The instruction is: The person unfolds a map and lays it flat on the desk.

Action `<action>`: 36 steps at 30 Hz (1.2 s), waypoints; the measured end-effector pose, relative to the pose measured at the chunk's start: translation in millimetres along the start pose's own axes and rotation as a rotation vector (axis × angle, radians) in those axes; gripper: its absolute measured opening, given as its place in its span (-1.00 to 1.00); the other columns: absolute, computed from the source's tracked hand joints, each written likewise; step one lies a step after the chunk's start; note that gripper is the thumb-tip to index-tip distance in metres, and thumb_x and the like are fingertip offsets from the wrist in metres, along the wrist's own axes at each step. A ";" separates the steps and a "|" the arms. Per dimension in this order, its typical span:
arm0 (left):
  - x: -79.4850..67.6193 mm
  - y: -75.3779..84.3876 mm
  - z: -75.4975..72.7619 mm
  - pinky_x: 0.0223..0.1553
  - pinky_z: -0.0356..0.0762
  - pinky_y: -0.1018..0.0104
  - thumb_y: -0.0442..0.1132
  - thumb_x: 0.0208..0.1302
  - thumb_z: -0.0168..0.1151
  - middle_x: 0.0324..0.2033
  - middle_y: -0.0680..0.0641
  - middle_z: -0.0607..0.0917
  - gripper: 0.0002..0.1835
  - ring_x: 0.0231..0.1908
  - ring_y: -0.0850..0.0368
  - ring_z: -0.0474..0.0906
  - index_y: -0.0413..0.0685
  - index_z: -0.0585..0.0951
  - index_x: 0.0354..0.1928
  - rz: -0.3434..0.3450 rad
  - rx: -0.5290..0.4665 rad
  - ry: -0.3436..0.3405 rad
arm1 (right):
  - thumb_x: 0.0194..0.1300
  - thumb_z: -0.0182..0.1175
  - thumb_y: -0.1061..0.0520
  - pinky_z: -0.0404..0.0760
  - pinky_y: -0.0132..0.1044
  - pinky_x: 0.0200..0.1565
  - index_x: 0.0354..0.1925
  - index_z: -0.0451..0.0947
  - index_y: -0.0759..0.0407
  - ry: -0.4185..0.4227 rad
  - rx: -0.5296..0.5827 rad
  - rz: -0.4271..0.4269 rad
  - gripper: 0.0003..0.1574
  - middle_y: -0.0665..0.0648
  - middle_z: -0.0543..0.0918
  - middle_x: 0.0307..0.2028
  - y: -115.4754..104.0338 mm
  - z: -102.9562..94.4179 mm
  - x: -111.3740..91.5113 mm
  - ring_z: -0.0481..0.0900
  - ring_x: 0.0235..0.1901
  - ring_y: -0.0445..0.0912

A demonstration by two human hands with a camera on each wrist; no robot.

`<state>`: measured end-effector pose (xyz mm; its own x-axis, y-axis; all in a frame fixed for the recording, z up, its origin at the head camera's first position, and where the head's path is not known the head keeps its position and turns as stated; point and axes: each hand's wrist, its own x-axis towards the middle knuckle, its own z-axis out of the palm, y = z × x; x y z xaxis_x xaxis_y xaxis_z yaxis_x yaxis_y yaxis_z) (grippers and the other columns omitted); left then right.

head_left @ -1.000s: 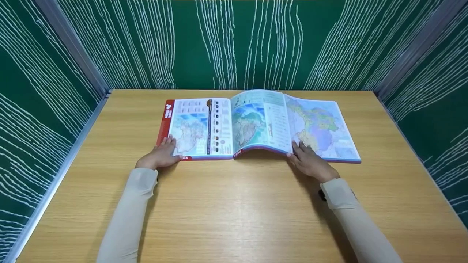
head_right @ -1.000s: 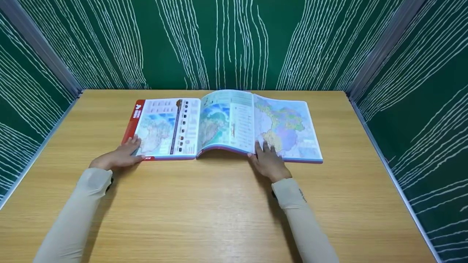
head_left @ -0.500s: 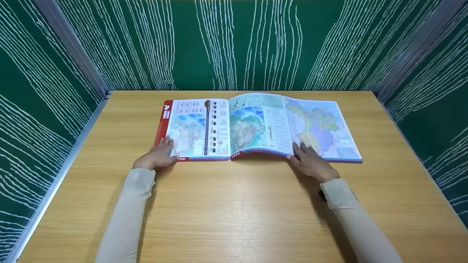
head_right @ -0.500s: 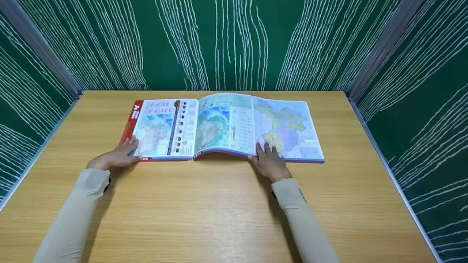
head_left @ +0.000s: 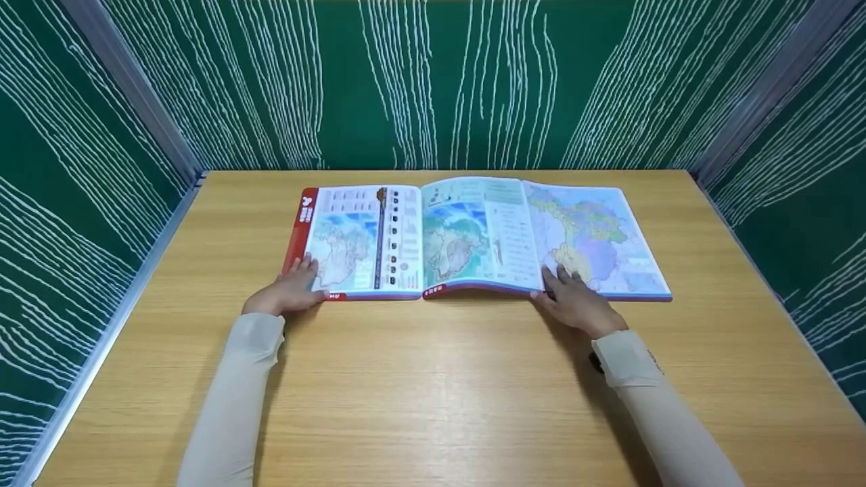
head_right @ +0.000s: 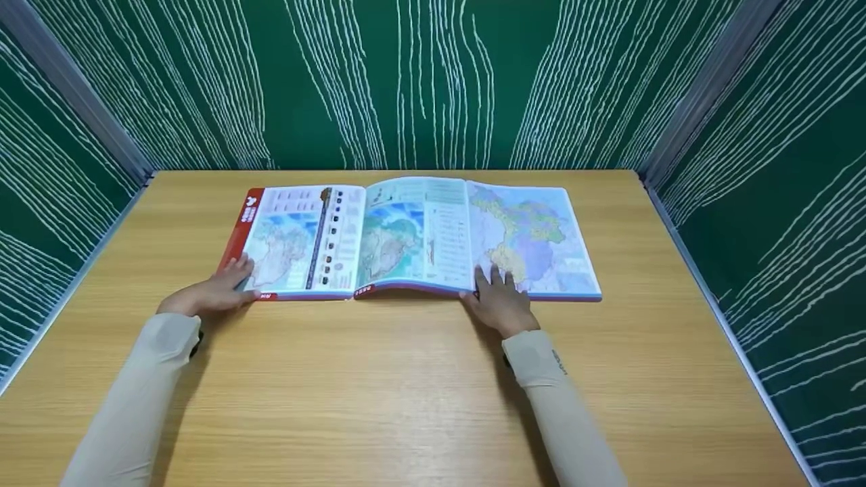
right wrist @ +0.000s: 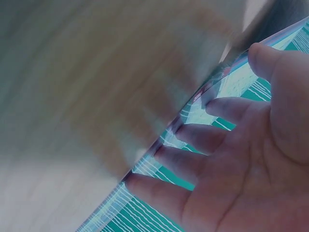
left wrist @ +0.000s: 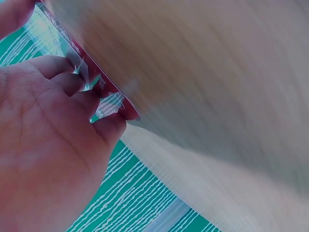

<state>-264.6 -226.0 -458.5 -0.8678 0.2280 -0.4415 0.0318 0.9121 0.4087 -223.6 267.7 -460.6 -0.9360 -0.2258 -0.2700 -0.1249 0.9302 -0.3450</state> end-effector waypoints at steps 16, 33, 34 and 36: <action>1.1 -8.1 0.7 0.44 -0.49 -0.21 0.06 0.32 0.07 0.51 -0.13 -0.34 -0.07 0.49 -0.13 -0.52 -0.12 -0.20 0.50 0.003 -0.039 0.004 | 0.45 -0.14 -0.29 -0.01 0.41 0.30 0.50 -0.15 0.23 -0.011 0.014 0.010 -0.05 0.52 -0.17 0.45 4.7 2.9 2.3 -0.23 0.39 0.51; -0.5 -12.7 -1.5 0.41 -0.56 -0.23 0.06 0.31 0.09 0.52 -0.10 -0.34 -0.06 0.49 -0.12 -0.55 -0.08 -0.19 0.51 -0.006 -0.084 0.000 | 0.41 -0.05 -0.30 0.00 0.42 0.29 0.50 -0.07 0.17 -0.014 0.025 0.019 -0.04 0.50 -0.14 0.45 6.8 0.3 5.1 -0.21 0.39 0.50; -0.4 -12.9 -1.6 0.41 -0.56 -0.23 0.06 0.31 0.09 0.52 -0.12 -0.34 -0.06 0.49 -0.13 -0.55 -0.10 -0.19 0.51 0.000 -0.079 0.001 | 0.41 -0.05 -0.30 0.01 0.43 0.29 0.50 -0.06 0.17 -0.014 0.025 0.018 -0.05 0.50 -0.13 0.45 6.5 -0.3 5.2 -0.20 0.38 0.51; -0.2 -13.0 -1.7 0.42 -0.55 -0.22 0.05 0.30 0.10 0.52 -0.14 -0.33 -0.06 0.49 -0.14 -0.54 -0.14 -0.18 0.50 0.011 -0.070 0.006 | 0.41 -0.03 -0.29 0.02 0.43 0.28 0.49 -0.05 0.19 -0.014 0.022 0.012 -0.05 0.52 -0.11 0.44 6.5 -1.1 5.8 -0.18 0.37 0.53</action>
<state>-265.6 -238.5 -462.4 -0.8704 0.2359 -0.4322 0.0071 0.8836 0.4682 -230.2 272.7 -463.4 -0.9326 -0.2192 -0.2869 -0.1065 0.9263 -0.3615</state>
